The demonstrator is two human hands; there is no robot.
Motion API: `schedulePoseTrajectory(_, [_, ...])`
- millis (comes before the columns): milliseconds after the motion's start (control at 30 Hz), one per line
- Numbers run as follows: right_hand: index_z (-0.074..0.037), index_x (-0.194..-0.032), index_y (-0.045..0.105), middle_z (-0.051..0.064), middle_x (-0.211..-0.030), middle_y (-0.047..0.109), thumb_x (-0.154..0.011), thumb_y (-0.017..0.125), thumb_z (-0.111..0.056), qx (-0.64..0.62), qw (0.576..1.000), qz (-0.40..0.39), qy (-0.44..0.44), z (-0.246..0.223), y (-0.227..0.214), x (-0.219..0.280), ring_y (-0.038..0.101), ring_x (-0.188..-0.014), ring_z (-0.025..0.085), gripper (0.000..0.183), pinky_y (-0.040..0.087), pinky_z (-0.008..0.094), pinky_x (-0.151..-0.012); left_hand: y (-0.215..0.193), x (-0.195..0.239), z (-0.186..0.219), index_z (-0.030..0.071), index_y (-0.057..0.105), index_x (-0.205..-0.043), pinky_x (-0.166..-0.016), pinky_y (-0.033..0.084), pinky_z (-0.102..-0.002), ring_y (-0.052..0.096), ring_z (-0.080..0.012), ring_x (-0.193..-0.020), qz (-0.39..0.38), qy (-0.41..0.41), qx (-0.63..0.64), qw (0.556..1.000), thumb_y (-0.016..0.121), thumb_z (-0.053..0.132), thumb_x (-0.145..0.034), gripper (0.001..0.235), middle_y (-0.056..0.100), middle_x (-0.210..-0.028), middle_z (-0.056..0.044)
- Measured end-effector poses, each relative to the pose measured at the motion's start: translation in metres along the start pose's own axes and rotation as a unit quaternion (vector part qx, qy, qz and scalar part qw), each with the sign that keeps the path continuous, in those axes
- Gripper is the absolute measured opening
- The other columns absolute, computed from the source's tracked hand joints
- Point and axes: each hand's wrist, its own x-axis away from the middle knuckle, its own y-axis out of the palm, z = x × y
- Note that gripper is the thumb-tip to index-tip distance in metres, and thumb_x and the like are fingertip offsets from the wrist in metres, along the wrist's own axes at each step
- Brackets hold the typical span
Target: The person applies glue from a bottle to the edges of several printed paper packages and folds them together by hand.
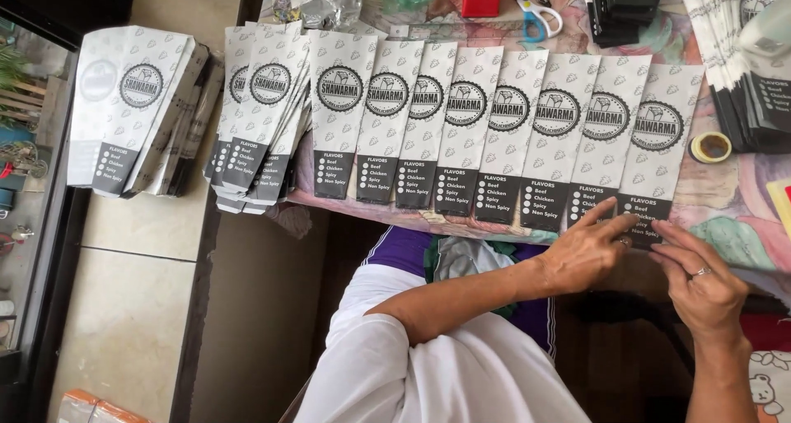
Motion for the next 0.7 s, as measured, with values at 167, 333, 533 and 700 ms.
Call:
schedulePoseTrajectory(167, [0.017, -0.103, 0.071, 0.031, -0.125, 0.071, -0.098, 0.073, 0.022, -0.018, 0.999, 0.012, 0.027, -0.003, 0.002, -0.004, 0.071, -0.119, 0.040, 0.007, 0.057, 0.044, -0.111, -0.013, -0.005, 0.006, -0.006, 0.074, -0.106, -0.135, 0.018, -0.060, 0.065, -0.0330, -0.125, -0.028, -0.040, 0.010, 0.999, 0.063, -0.003, -0.085, 0.024, 0.052, -0.141, -0.025])
schedulePoseTrajectory(333, [0.017, -0.096, 0.068, 0.035, -0.123, 0.071, -0.104, 0.075, 0.021, -0.004, 0.997, 0.039, 0.066, -0.003, 0.008, -0.004, 0.072, -0.113, 0.042, 0.011, 0.059, 0.047, -0.106, -0.007, -0.018, 0.015, -0.008, 0.071, -0.097, -0.134, 0.014, -0.076, 0.059, -0.0335, -0.123, -0.027, -0.153, 0.067, 0.986, 0.056, -0.002, -0.081, 0.024, 0.049, -0.134, -0.020])
schedulePoseTrajectory(533, [0.014, -0.092, 0.069, 0.032, -0.115, 0.072, -0.097, 0.082, 0.022, 0.007, 0.989, 0.042, 0.143, 0.000, 0.013, -0.002, 0.072, -0.117, 0.039, 0.016, 0.057, 0.046, -0.109, -0.011, -0.033, 0.009, -0.010, 0.061, -0.074, -0.132, 0.016, -0.069, 0.057, -0.0435, -0.114, 0.035, -0.192, 0.173, 0.965, 0.052, -0.008, -0.068, 0.010, 0.051, -0.114, -0.028])
schedulePoseTrajectory(700, [0.014, -0.109, 0.058, 0.032, -0.120, 0.068, -0.099, 0.093, 0.008, 0.012, 0.984, 0.101, 0.148, 0.012, 0.033, 0.006, 0.070, -0.110, 0.041, 0.037, 0.054, 0.050, -0.106, 0.006, -0.038, 0.001, -0.010, 0.062, -0.091, -0.127, 0.030, -0.064, 0.055, -0.0408, -0.111, 0.066, -0.217, 0.170, 0.959, 0.053, -0.006, -0.074, 0.020, 0.060, -0.097, -0.024])
